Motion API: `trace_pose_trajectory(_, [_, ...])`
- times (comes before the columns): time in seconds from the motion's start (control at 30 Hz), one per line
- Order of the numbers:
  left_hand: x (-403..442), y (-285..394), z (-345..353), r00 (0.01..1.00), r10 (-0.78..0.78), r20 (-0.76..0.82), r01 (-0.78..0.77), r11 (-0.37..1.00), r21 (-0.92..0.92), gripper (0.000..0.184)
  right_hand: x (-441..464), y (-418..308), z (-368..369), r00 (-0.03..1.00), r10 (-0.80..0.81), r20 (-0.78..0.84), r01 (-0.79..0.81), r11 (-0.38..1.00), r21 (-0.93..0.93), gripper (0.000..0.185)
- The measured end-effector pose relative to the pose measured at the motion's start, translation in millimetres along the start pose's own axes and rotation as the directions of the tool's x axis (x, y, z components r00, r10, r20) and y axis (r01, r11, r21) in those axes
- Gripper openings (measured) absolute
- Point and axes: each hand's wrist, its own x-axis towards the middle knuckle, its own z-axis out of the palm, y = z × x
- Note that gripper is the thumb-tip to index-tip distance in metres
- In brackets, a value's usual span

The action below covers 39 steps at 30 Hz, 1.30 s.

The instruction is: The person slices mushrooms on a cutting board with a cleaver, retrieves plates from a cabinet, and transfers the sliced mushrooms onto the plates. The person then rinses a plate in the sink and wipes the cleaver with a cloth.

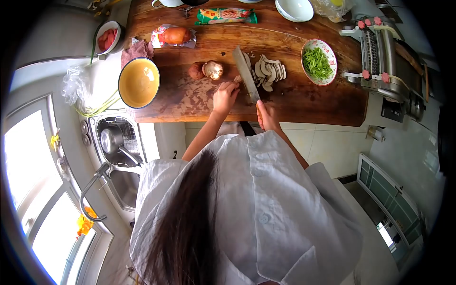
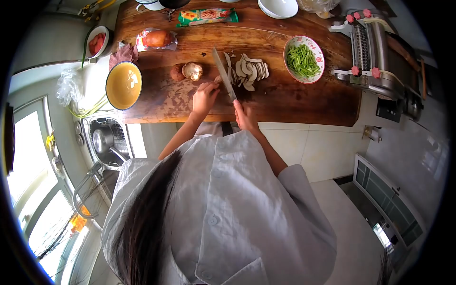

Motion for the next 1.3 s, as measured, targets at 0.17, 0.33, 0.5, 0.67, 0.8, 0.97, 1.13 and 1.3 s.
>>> trace_pose_trajectory(0.17, [0.0, -1.9, 0.2, 1.0, -0.004, 0.029, 0.004, 1.0, 0.008, 0.014, 0.7, -2.6, 1.8, 1.0, -0.004, -0.006, 0.004, 1.0, -0.012, 0.04])
trace_pose_trajectory(0.33, [-1.3, 1.3, 0.4, 1.0, -0.017, 0.014, 0.017, 1.0, 0.009, 0.014, 3.6, 11.2, 5.1, 0.997, -0.072, -0.038, 0.069, 0.995, -0.077, 0.04])
trace_pose_trajectory(0.5, [0.2, 2.6, -0.3, 1.0, 0.009, -0.02, -0.009, 1.0, 0.018, 0.014, 10.3, 33.4, 11.1, 0.931, -0.349, -0.105, 0.286, 0.878, -0.383, 0.039])
trace_pose_trajectory(0.67, [0.7, 2.1, 0.4, 0.999, 0.028, -0.026, -0.028, 0.999, 0.017, 0.013, 33.0, 33.4, 27.8, 0.942, -0.297, -0.158, 0.219, 0.897, -0.383, 0.043])
trace_pose_trajectory(0.8, [0.7, 7.0, -4.4, 1.0, 0.016, 0.015, -0.016, 1.0, 0.016, 0.012, 55.6, 4.3, 26.1, 0.991, -0.113, -0.068, 0.118, 0.99, 0.082, 0.044])
trace_pose_trajectory(0.97, [-3.8, -0.4, -0.5, 0.998, 0.042, -0.046, -0.044, 0.998, -0.052, 0.014, 27.4, -9.7, 10.4, 0.999, -0.026, -0.03, 0.031, 0.981, 0.193, 0.047])
trace_pose_trajectory(1.13, [-3.2, -1.8, -0.9, 0.997, -0.069, -0.02, 0.067, 0.994, -0.087, 0.014, 10.2, 2.7, 5.4, 1.0, -0.001, 0.015, 0.0, 0.997, 0.075, 0.047])
trace_pose_trajectory(1.3, [-4.3, -3.5, -0.7, 0.997, -0.072, -0.011, 0.071, 0.994, -0.088, 0.014, 6.0, 1.7, 10.3, 0.999, 0.031, -0.008, -0.031, 0.997, 0.066, 0.046])
